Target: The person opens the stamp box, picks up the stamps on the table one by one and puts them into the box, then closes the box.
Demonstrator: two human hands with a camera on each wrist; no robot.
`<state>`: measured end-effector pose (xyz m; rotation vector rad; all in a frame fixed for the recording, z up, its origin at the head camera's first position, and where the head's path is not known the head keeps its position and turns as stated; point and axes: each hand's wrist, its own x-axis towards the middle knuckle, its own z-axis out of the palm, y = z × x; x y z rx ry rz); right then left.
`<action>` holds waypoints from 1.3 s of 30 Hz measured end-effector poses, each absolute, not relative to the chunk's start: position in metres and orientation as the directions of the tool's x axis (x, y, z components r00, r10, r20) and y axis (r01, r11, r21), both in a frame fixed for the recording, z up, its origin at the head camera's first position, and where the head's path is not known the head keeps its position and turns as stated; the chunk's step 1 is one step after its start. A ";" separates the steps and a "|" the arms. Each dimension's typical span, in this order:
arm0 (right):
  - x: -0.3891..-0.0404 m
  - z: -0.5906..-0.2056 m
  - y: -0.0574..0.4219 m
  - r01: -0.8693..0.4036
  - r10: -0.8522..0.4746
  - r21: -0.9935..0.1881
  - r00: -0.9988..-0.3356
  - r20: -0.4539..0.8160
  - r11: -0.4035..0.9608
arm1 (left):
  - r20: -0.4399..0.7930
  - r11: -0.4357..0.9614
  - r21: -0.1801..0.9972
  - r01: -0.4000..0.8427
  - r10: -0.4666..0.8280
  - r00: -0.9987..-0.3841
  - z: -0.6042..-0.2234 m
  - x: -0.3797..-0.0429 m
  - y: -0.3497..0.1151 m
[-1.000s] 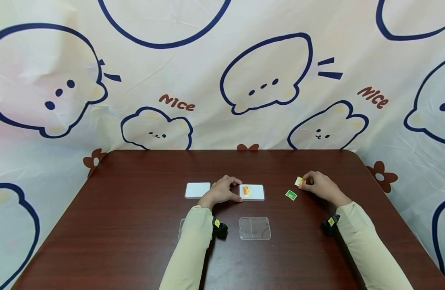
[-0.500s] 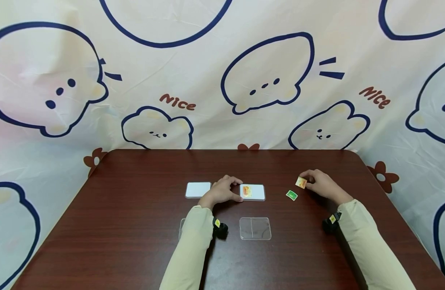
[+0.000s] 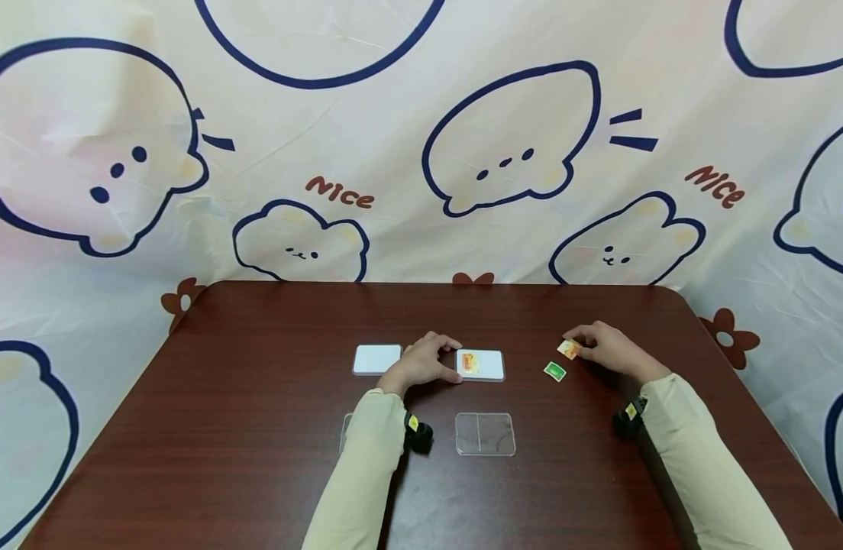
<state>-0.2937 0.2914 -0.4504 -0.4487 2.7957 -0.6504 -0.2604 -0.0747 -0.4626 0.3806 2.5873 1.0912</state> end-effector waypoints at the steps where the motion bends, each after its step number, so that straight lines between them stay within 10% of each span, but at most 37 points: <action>1: -0.294 -0.450 0.291 -0.240 -0.346 -0.460 -0.924 -0.160 0.855 | -0.176 0.676 0.727 0.123 0.356 -0.918 -0.463 -0.260 -0.075; 39: -0.279 -0.448 0.280 -0.297 -0.344 -0.337 -0.935 -0.087 0.893 | -0.177 0.678 0.725 0.123 0.356 -0.918 -0.461 -0.259 -0.075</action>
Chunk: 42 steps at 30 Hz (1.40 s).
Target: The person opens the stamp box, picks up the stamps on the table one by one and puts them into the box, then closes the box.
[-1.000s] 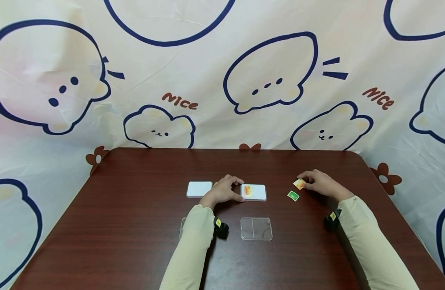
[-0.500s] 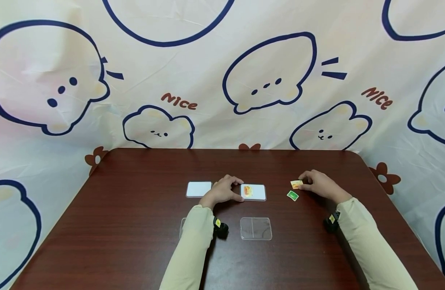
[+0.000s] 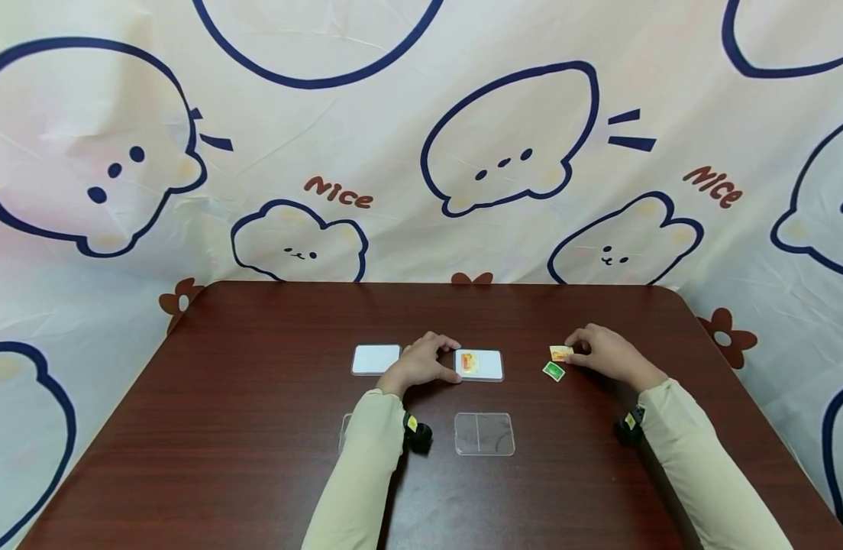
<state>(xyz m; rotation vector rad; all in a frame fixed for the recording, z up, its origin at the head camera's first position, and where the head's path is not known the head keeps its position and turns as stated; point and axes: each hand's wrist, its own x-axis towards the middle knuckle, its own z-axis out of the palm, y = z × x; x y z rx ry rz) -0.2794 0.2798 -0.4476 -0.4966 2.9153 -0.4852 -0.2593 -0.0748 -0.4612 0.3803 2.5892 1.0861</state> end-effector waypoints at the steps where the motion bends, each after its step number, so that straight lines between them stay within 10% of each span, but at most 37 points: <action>1: -0.279 -0.447 0.279 -0.304 -0.346 -0.323 -0.935 -0.079 0.896 | -0.177 0.678 0.725 0.123 0.355 -0.918 -0.461 -0.259 -0.075; 42: -0.277 -0.448 0.279 -0.176 -0.242 -0.552 -0.969 -0.047 0.815 | -0.164 0.667 0.734 0.126 0.355 -0.920 -0.462 -0.259 -0.076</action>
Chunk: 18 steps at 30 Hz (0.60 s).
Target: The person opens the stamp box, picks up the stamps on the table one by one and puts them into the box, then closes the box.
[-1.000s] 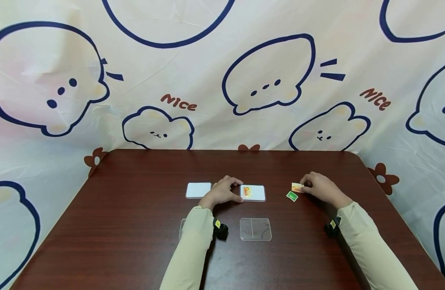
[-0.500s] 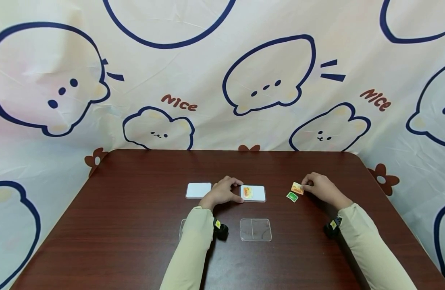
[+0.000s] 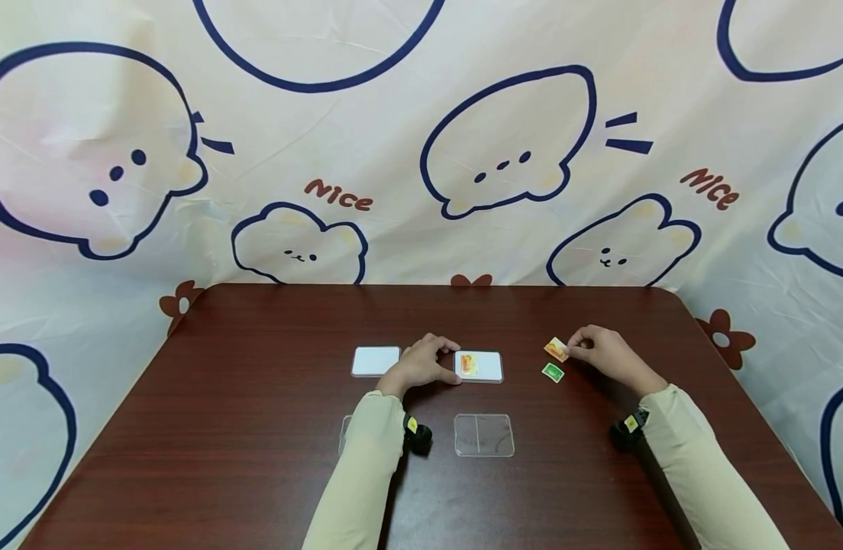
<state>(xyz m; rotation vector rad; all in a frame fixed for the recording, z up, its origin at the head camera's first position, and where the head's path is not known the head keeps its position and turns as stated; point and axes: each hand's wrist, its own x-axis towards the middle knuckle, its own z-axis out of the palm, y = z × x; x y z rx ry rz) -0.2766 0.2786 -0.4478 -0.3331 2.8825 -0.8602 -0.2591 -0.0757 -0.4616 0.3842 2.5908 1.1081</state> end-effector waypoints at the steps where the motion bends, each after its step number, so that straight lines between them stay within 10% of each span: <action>1: -0.277 -0.447 0.278 -0.169 -0.239 -0.559 -0.970 -0.054 0.812 | -0.164 0.666 0.735 0.126 0.355 -0.920 -0.461 -0.259 -0.076; 18: -0.266 -0.432 0.243 -0.118 -0.216 -0.683 -0.975 -0.060 0.721 | -0.174 0.675 0.728 0.119 0.350 -0.921 -0.460 -0.258 -0.076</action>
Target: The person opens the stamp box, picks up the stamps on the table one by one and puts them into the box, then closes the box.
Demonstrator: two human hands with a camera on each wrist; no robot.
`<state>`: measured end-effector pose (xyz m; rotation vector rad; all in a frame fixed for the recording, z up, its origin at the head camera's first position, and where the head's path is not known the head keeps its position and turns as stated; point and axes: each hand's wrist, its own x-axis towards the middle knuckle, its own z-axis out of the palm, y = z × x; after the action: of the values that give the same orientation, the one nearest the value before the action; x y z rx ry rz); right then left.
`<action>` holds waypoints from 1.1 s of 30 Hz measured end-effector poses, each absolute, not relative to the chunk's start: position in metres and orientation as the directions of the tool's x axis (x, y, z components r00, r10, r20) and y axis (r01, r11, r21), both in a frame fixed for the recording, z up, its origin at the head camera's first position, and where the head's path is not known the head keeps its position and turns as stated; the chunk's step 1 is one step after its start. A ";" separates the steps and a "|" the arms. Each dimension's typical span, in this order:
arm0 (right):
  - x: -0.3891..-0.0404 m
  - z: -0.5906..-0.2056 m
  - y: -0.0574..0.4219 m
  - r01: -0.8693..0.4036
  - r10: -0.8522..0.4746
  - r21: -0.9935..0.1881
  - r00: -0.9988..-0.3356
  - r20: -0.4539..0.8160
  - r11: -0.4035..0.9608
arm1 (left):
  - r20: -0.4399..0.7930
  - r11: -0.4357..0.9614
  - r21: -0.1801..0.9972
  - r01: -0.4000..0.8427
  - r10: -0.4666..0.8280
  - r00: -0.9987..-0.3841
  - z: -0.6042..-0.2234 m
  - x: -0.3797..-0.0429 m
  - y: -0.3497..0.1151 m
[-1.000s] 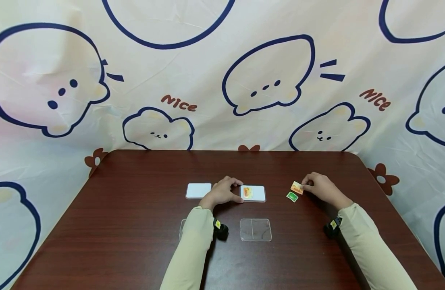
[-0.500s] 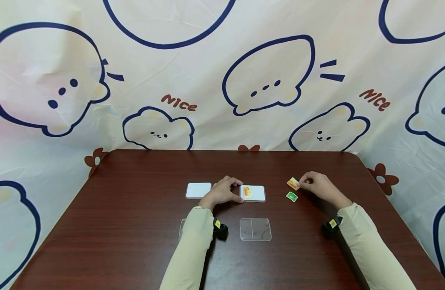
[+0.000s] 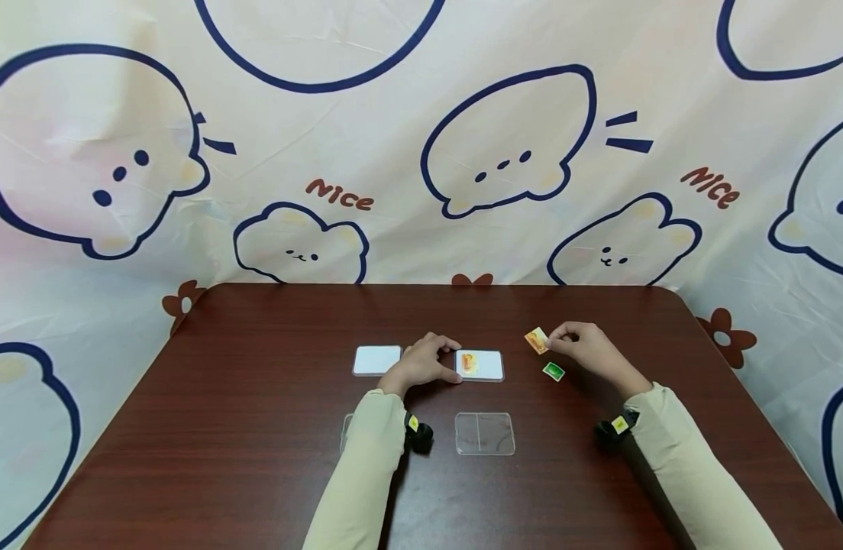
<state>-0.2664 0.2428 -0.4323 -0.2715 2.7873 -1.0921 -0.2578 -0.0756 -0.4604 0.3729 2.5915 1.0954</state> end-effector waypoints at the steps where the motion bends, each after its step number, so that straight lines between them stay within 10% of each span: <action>1: -0.265 -0.432 0.240 -0.117 -0.219 -0.692 -0.974 -0.061 0.712 | -0.172 0.675 0.727 0.122 0.351 -0.920 -0.460 -0.258 -0.075; 33: -0.243 -0.457 0.164 0.108 -0.151 -0.834 -0.963 -0.223 0.540 | -0.165 0.669 0.732 0.128 0.357 -0.919 -0.463 -0.260 -0.075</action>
<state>-0.2433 0.1637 -0.4570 -0.0358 2.5116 -1.3880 -0.2599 -0.0751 -0.4633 0.3870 2.5911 1.1038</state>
